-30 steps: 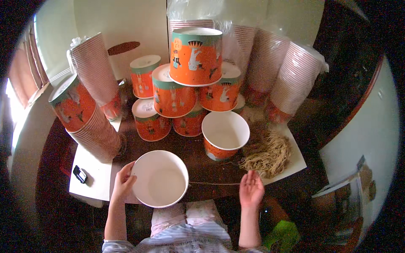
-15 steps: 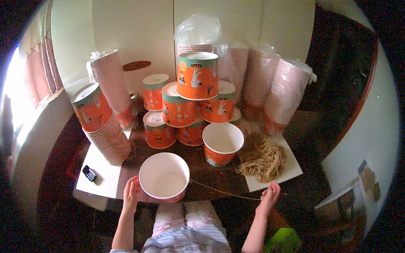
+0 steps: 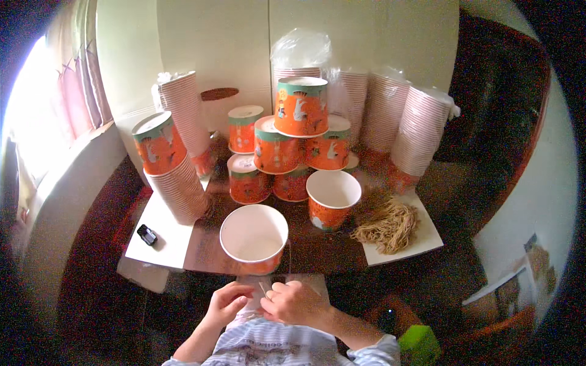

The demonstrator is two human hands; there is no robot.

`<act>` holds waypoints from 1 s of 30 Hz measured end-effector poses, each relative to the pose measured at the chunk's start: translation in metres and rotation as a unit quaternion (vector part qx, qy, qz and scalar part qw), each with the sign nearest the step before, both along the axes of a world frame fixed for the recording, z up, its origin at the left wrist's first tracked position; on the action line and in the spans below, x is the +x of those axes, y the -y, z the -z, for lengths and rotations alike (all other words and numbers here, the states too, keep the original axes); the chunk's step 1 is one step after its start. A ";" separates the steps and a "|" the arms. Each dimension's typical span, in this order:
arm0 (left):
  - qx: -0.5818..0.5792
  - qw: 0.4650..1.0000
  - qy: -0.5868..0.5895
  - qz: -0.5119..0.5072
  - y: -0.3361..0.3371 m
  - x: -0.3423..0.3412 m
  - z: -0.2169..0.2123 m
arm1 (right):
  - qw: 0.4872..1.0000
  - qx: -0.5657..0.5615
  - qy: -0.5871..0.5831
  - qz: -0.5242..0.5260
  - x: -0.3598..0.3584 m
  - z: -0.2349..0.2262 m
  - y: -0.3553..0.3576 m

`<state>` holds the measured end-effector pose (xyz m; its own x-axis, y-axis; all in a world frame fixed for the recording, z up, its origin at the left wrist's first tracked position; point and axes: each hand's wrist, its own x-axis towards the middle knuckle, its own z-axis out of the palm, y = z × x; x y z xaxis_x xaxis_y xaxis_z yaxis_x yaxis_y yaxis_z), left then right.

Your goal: Attaching string handles to decorative paper buckets and stacking them.

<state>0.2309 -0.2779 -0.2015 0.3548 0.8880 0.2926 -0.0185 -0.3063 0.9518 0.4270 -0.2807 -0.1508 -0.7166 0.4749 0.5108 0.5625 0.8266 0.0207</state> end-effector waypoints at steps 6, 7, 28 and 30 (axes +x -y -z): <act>-0.134 0.978 0.134 0.089 0.001 0.003 -0.009 | 0.998 -0.020 0.040 -0.048 -0.009 0.011 -0.002; -0.137 0.977 0.136 0.085 0.001 0.004 -0.010 | 0.998 -0.021 0.023 -0.061 -0.011 0.013 -0.004; -0.080 0.996 0.023 -0.041 -0.070 -0.003 -0.022 | 0.945 -0.235 -0.215 -0.070 -0.006 0.002 -0.090; -0.060 0.996 -0.006 -0.059 -0.080 0.001 -0.026 | 0.939 -0.249 -0.223 -0.078 -0.004 0.005 -0.106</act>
